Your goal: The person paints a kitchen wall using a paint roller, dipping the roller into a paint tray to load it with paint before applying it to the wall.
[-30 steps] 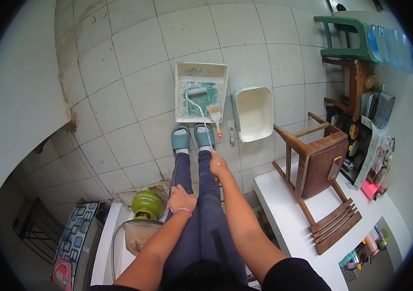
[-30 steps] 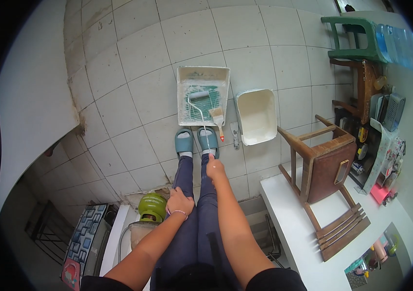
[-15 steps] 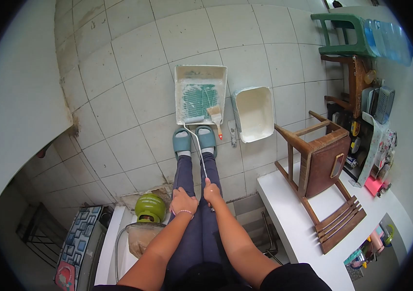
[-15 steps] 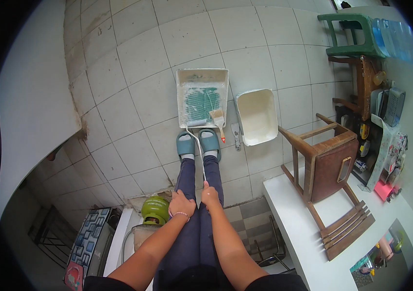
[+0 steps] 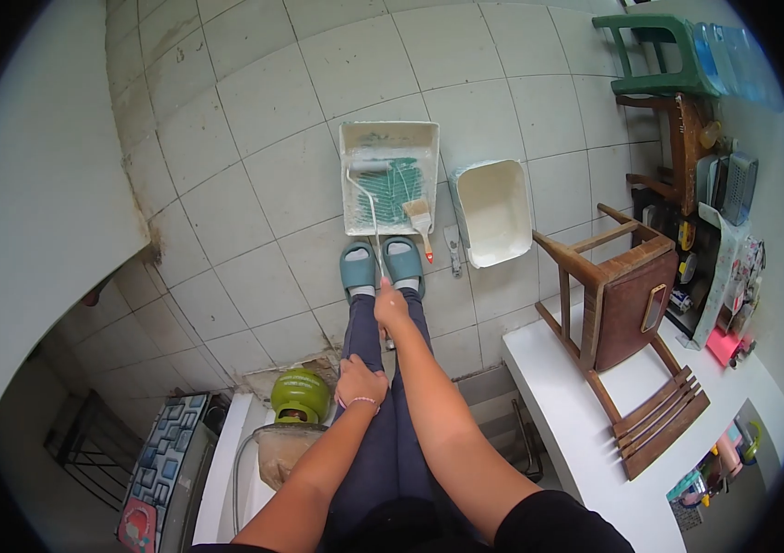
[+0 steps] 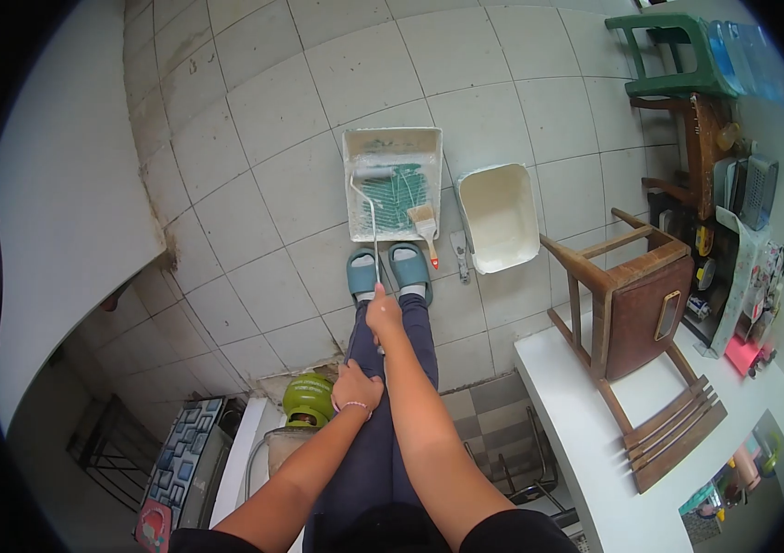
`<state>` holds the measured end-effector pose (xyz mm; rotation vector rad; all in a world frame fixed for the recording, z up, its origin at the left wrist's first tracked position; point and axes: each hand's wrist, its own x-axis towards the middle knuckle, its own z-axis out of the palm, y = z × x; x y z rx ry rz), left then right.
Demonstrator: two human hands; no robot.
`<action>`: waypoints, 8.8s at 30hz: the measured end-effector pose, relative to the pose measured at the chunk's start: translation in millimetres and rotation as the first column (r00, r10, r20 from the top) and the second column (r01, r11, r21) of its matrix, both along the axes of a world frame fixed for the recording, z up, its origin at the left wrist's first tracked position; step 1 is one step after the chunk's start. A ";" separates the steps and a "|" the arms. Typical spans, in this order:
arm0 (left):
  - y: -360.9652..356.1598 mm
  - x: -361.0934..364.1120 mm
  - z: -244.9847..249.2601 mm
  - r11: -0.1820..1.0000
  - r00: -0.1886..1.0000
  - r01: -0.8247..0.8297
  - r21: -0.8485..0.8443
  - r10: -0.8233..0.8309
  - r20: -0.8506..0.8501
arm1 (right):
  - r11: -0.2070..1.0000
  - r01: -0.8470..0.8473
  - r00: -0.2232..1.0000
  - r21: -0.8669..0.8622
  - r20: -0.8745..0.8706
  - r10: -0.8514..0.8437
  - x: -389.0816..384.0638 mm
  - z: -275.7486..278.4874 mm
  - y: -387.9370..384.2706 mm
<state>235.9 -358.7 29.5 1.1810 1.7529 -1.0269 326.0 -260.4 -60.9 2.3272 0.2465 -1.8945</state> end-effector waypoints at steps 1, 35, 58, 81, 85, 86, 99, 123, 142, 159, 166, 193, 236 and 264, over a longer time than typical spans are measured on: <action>2.6 0.7 1.9 1.000 1.000 -0.005 -0.012 0.005 -0.004 | 0.998 -0.051 0.999 0.028 0.010 0.051 -0.6 1.6 -18.9; 7.9 -3.4 -2.3 0.995 0.996 -0.086 0.053 0.085 0.026 | 0.994 0.076 0.993 -0.079 0.091 -0.069 -22.4 8.5 -129.1; -4.2 -9.0 -10.9 0.993 0.998 -0.063 0.099 0.064 -0.003 | 0.991 0.039 0.994 -0.131 0.105 -0.025 12.3 6.4 -152.2; -11.7 -7.8 -11.4 0.997 0.999 -0.047 0.057 0.047 -0.005 | 0.997 0.024 0.992 0.072 0.121 -0.033 69.3 5.0 -19.3; -12.4 -8.1 -12.9 0.996 0.999 -0.040 0.075 0.040 0.000 | 0.995 -0.053 0.983 0.085 0.182 0.037 84.6 15.4 -61.5; -12.7 -7.1 -13.1 0.996 0.999 -0.039 0.080 0.039 -0.003 | 0.993 -0.077 0.977 0.093 0.205 0.057 89.2 20.1 -69.5; -8.8 -1.2 -17.1 0.997 1.000 -0.024 0.073 0.025 -0.011 | 0.999 0.013 0.996 0.038 0.087 -0.016 106.0 -33.4 -18.9; 5.2 15.3 -15.0 1.000 0.999 -0.027 0.004 0.027 -0.047 | 0.994 -0.098 0.994 0.054 0.056 0.095 37.2 -15.9 -11.3; 19.6 -63.2 0.0 0.993 0.953 -0.042 0.111 0.006 0.303 | 0.990 0.124 0.988 -0.063 -0.083 -0.129 93.1 103.3 -98.8; 175.5 -123.6 106.2 0.884 0.737 0.408 0.229 -0.467 0.489 | 0.090 0.991 0.106 0.102 -0.163 -0.981 72.2 283.6 -401.9; 121.0 -2.4 143.3 0.856 0.689 0.468 0.218 -0.508 0.516 | -0.703 0.697 -0.701 -0.138 -0.336 -0.629 39.7 322.0 -563.2; -585.5 369.7 239.2 0.054 -0.332 0.928 0.369 -0.330 0.884 | -0.423 0.672 -0.449 0.609 -0.119 -0.885 4.7 499.1 -863.4; -1082.9 949.9 280.0 -0.116 -0.339 0.941 0.318 -0.336 0.879 | -0.063 0.046 -0.827 0.997 0.003 -0.562 550.8 557.9 -1342.1; -1357.3 1005.9 441.3 -0.259 0.102 0.962 -0.084 0.056 0.993 | -0.657 0.718 -0.619 0.230 0.643 -0.451 634.4 361.8 -1240.6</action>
